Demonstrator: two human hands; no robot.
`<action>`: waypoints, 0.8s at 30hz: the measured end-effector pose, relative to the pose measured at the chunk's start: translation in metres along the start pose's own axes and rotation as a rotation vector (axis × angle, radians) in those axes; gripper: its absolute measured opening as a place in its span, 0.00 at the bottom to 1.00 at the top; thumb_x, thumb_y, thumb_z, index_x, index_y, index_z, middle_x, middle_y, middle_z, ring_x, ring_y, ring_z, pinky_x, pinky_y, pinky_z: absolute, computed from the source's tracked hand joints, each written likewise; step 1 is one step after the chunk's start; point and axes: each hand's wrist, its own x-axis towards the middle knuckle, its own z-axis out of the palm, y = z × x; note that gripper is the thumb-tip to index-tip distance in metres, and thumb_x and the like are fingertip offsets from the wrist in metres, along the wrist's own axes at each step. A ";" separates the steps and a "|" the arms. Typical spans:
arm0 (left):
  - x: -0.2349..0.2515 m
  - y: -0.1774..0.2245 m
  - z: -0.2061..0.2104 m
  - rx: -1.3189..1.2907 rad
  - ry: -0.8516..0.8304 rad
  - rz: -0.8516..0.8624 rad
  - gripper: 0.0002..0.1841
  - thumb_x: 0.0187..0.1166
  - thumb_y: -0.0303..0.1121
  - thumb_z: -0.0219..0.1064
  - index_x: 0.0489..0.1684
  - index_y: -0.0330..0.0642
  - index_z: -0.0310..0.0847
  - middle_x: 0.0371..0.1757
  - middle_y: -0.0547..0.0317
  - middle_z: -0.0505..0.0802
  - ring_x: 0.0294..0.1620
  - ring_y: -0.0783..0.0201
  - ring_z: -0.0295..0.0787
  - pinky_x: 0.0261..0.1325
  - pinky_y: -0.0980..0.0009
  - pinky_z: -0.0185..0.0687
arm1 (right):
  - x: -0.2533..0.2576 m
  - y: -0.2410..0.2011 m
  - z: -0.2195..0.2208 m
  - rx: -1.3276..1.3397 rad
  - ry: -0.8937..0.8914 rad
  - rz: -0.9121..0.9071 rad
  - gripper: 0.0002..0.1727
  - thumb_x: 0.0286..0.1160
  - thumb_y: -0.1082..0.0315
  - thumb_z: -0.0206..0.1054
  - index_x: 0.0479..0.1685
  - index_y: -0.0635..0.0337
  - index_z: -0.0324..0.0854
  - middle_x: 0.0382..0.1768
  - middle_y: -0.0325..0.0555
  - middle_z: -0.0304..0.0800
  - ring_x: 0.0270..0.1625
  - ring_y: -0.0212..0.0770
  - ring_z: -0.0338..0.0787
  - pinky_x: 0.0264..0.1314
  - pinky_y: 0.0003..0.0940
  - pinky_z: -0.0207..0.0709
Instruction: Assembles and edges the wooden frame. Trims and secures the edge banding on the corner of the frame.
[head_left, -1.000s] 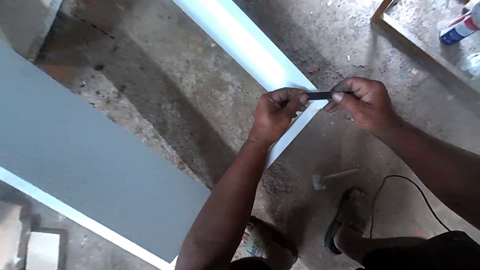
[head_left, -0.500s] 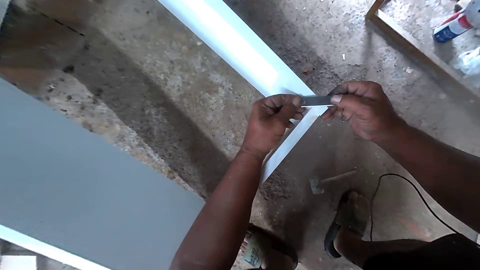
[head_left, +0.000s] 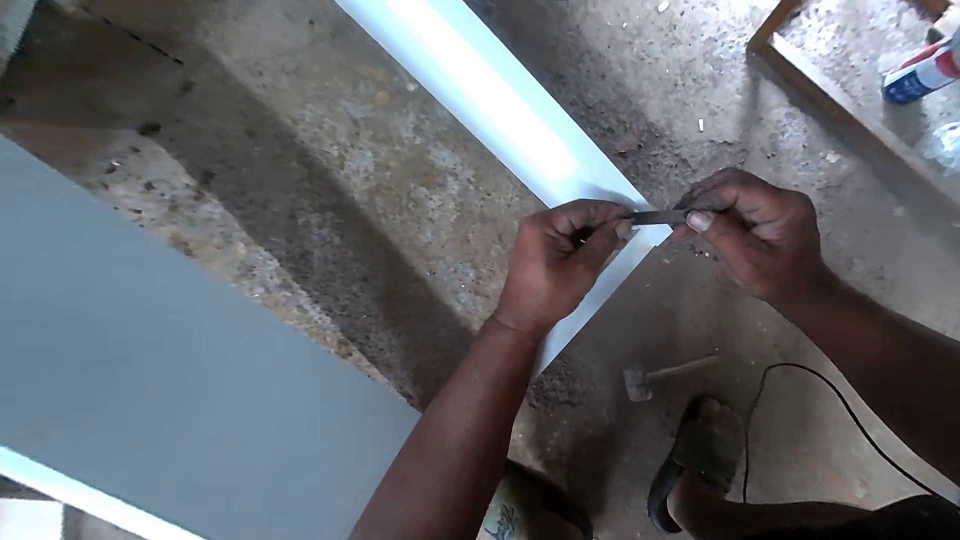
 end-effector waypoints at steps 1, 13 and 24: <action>0.000 0.000 -0.001 0.004 -0.005 -0.004 0.08 0.81 0.24 0.69 0.49 0.29 0.88 0.38 0.54 0.96 0.36 0.67 0.93 0.41 0.69 0.92 | -0.001 -0.001 0.000 -0.014 -0.005 0.004 0.08 0.82 0.73 0.62 0.43 0.69 0.85 0.49 0.49 0.90 0.47 0.36 0.93 0.49 0.31 0.92; -0.005 0.007 -0.004 0.025 -0.032 -0.085 0.06 0.80 0.22 0.69 0.48 0.32 0.89 0.37 0.55 0.94 0.29 0.68 0.90 0.33 0.73 0.91 | -0.005 -0.006 0.002 -0.166 -0.040 -0.029 0.08 0.80 0.72 0.63 0.41 0.67 0.86 0.51 0.47 0.89 0.52 0.33 0.91 0.54 0.26 0.89; -0.002 0.008 -0.004 0.141 -0.025 -0.036 0.06 0.79 0.23 0.70 0.47 0.34 0.91 0.42 0.58 0.95 0.35 0.72 0.91 0.41 0.75 0.92 | -0.005 -0.004 -0.001 -0.248 -0.032 -0.107 0.09 0.83 0.68 0.63 0.42 0.64 0.85 0.51 0.46 0.90 0.57 0.35 0.90 0.58 0.30 0.89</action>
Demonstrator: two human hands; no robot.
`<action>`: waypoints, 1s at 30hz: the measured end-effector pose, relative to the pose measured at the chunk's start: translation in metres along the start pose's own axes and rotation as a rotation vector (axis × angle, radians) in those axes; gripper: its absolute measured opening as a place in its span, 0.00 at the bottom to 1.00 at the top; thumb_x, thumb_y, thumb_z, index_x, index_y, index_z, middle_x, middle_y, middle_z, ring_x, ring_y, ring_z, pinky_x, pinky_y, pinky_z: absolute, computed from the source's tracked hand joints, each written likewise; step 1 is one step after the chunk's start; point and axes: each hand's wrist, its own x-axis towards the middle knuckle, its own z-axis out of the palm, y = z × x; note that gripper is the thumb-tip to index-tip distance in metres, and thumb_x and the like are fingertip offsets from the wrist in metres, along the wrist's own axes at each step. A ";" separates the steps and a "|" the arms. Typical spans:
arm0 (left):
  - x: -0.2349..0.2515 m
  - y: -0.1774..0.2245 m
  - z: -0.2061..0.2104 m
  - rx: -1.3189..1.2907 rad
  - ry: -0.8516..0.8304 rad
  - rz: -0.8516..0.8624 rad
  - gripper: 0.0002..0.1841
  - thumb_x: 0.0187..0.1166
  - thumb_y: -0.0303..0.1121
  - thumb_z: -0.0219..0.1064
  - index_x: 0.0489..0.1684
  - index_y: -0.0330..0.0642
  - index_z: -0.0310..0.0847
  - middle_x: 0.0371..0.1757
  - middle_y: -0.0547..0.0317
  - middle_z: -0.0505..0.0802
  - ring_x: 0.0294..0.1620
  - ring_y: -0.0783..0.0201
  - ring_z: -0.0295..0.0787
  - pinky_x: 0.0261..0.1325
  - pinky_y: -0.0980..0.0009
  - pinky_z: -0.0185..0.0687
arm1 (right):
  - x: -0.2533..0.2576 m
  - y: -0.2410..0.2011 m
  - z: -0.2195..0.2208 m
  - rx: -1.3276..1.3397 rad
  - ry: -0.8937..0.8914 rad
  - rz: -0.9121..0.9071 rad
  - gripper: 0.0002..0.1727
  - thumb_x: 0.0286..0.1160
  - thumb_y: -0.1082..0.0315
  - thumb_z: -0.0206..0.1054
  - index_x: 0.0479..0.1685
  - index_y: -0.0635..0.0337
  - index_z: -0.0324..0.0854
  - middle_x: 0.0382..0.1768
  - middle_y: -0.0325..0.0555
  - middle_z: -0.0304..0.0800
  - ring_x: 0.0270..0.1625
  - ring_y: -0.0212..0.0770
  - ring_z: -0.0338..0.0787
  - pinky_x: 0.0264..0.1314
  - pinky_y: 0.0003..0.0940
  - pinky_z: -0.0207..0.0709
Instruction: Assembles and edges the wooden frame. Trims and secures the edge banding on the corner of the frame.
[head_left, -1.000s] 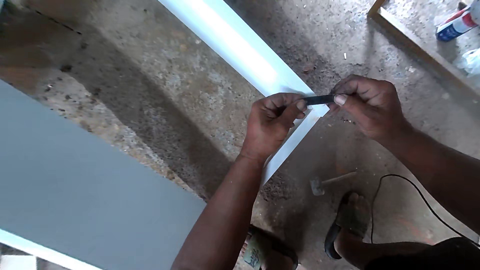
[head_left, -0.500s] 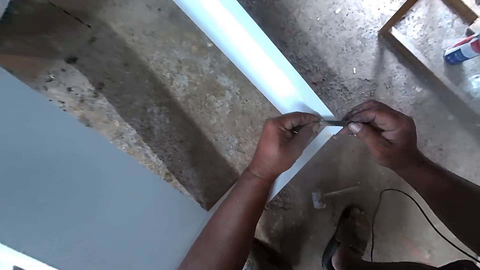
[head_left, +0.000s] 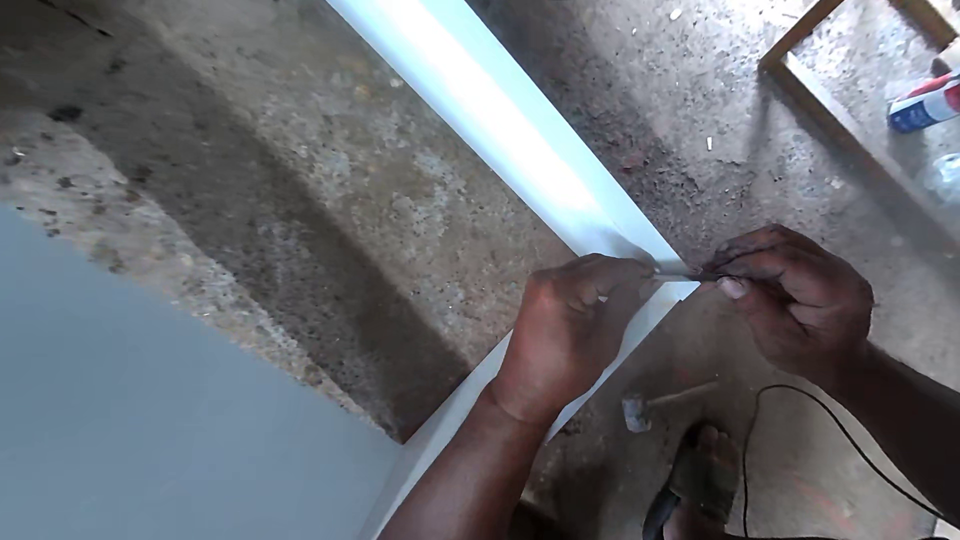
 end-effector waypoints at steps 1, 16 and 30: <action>0.000 0.000 0.000 -0.010 0.002 -0.010 0.07 0.79 0.23 0.70 0.47 0.34 0.91 0.42 0.59 0.95 0.35 0.72 0.91 0.40 0.75 0.92 | -0.001 0.001 0.000 -0.007 0.001 -0.003 0.09 0.83 0.67 0.64 0.42 0.64 0.85 0.51 0.46 0.90 0.56 0.35 0.90 0.58 0.30 0.88; -0.001 -0.002 0.001 -0.003 0.000 -0.022 0.06 0.77 0.23 0.70 0.45 0.35 0.92 0.43 0.59 0.95 0.37 0.72 0.92 0.42 0.75 0.93 | -0.001 0.002 0.001 -0.025 0.001 0.001 0.09 0.82 0.67 0.65 0.40 0.63 0.86 0.49 0.45 0.91 0.55 0.35 0.91 0.57 0.30 0.89; -0.004 0.004 0.006 0.269 0.008 0.088 0.06 0.79 0.26 0.70 0.45 0.36 0.92 0.47 0.57 0.96 0.40 0.73 0.93 0.42 0.75 0.93 | 0.000 0.004 -0.001 -0.256 -0.055 -0.158 0.10 0.79 0.72 0.61 0.35 0.69 0.85 0.47 0.57 0.91 0.51 0.39 0.91 0.52 0.26 0.86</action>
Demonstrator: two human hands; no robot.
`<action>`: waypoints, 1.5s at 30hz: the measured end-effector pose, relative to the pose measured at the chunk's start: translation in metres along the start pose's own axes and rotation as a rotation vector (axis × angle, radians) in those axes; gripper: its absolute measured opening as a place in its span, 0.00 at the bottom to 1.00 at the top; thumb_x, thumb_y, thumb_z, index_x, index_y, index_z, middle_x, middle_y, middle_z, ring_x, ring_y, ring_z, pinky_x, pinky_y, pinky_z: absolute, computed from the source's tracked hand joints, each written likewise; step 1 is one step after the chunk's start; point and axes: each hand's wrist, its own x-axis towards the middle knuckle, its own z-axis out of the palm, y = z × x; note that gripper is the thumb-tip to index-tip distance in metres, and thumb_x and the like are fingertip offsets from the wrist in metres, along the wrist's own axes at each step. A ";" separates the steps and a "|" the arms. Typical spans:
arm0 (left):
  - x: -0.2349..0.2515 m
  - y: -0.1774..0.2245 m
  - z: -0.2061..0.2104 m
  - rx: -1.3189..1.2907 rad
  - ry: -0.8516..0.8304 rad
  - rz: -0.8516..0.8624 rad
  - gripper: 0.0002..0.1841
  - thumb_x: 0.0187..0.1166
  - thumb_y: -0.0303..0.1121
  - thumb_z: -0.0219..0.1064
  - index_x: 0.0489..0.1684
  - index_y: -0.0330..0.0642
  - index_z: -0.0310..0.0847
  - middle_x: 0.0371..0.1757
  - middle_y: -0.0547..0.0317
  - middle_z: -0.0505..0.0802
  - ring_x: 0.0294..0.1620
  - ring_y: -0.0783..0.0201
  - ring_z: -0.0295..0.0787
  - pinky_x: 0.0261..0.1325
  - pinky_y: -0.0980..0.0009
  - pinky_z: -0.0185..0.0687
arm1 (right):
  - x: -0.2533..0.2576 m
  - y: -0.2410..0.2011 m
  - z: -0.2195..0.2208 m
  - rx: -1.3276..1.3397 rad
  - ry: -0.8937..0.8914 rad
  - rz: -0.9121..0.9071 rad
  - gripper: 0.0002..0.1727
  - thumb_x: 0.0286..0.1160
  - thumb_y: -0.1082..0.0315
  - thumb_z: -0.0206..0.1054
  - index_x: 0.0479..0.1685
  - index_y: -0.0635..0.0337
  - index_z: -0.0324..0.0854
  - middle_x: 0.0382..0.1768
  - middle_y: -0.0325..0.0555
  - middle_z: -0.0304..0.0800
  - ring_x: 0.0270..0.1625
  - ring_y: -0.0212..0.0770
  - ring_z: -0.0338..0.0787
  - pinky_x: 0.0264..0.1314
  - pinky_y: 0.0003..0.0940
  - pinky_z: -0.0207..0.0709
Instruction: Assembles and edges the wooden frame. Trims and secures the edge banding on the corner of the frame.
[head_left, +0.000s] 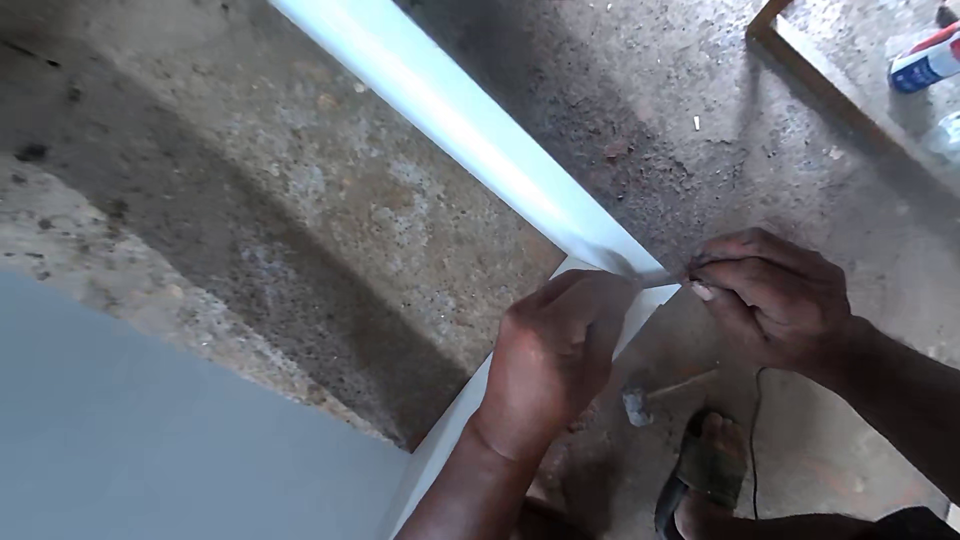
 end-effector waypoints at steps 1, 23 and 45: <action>0.000 0.000 0.001 0.021 0.004 0.004 0.06 0.79 0.27 0.70 0.44 0.36 0.92 0.46 0.57 0.95 0.40 0.72 0.93 0.42 0.75 0.93 | 0.001 0.001 0.000 -0.001 0.004 -0.009 0.10 0.78 0.72 0.61 0.35 0.68 0.85 0.46 0.57 0.91 0.50 0.40 0.92 0.50 0.26 0.86; 0.005 -0.005 -0.005 0.142 -0.106 0.106 0.08 0.83 0.26 0.65 0.45 0.29 0.88 0.50 0.49 0.93 0.42 0.66 0.92 0.45 0.69 0.91 | -0.016 0.040 -0.011 0.391 -0.043 0.073 0.13 0.76 0.72 0.58 0.46 0.64 0.90 0.51 0.48 0.87 0.54 0.36 0.87 0.57 0.28 0.84; 0.002 0.009 -0.007 0.339 -0.110 0.054 0.08 0.86 0.35 0.64 0.44 0.41 0.87 0.50 0.58 0.94 0.47 0.71 0.92 0.48 0.75 0.91 | -0.034 0.026 0.017 0.528 0.282 0.189 0.09 0.76 0.71 0.64 0.39 0.67 0.89 0.46 0.49 0.88 0.53 0.33 0.87 0.53 0.22 0.84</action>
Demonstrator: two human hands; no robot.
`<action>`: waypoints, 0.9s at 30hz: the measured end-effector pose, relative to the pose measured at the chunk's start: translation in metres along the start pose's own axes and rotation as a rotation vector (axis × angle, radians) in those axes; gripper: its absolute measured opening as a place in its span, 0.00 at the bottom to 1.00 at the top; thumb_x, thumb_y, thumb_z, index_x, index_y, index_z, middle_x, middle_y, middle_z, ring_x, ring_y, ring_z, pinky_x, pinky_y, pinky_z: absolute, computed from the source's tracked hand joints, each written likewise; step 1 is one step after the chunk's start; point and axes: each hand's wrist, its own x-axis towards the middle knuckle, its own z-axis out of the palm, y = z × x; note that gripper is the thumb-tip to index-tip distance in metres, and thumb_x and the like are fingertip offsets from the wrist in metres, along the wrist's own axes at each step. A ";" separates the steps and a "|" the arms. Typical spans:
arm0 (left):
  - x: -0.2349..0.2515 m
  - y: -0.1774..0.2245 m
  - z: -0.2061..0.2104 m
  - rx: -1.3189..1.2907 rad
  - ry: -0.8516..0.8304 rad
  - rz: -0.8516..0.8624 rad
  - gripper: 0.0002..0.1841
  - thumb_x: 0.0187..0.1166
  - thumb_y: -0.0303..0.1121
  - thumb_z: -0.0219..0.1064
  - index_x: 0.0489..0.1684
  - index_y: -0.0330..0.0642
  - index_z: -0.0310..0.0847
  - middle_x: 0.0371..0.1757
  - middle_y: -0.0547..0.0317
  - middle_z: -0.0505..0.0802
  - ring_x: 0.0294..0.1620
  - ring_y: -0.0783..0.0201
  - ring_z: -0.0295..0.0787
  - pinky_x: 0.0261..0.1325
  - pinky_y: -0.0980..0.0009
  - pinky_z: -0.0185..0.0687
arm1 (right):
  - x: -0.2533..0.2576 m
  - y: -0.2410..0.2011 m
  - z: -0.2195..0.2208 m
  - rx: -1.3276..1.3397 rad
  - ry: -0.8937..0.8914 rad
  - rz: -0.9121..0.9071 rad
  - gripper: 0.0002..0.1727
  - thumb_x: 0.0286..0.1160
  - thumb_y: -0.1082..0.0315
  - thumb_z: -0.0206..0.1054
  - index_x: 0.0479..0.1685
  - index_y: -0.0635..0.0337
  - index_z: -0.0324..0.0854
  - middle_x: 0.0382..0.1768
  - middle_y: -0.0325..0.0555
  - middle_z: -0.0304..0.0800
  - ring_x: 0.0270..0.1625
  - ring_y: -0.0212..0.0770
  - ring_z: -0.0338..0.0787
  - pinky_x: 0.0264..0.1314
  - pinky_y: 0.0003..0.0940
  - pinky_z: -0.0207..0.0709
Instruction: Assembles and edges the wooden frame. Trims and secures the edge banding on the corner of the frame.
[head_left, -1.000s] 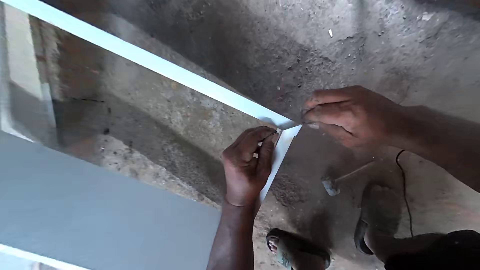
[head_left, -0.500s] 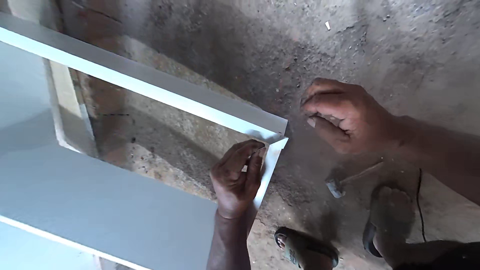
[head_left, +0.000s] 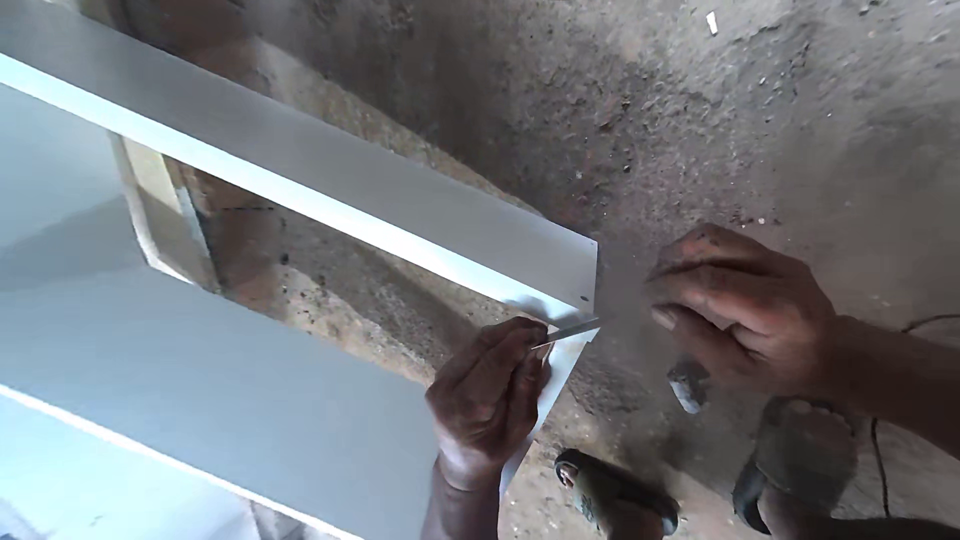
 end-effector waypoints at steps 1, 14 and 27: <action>0.000 0.001 0.000 0.003 -0.002 -0.002 0.08 0.86 0.35 0.64 0.44 0.40 0.87 0.50 0.58 0.94 0.47 0.71 0.92 0.49 0.75 0.91 | 0.001 -0.002 0.001 0.003 0.005 -0.009 0.09 0.77 0.71 0.65 0.40 0.67 0.89 0.47 0.49 0.88 0.53 0.32 0.87 0.53 0.21 0.83; -0.003 0.007 0.002 0.037 0.025 -0.027 0.08 0.85 0.32 0.65 0.47 0.39 0.89 0.49 0.56 0.95 0.51 0.70 0.92 0.54 0.75 0.90 | 0.007 0.003 0.012 0.029 0.024 -0.010 0.08 0.72 0.71 0.68 0.41 0.67 0.89 0.45 0.46 0.88 0.51 0.31 0.86 0.52 0.20 0.83; -0.004 0.009 0.002 0.086 0.025 -0.026 0.08 0.85 0.32 0.65 0.46 0.39 0.89 0.50 0.55 0.95 0.50 0.70 0.92 0.54 0.75 0.89 | 0.012 -0.001 0.017 0.008 0.031 -0.021 0.08 0.72 0.71 0.67 0.41 0.65 0.90 0.46 0.47 0.88 0.53 0.32 0.87 0.54 0.21 0.83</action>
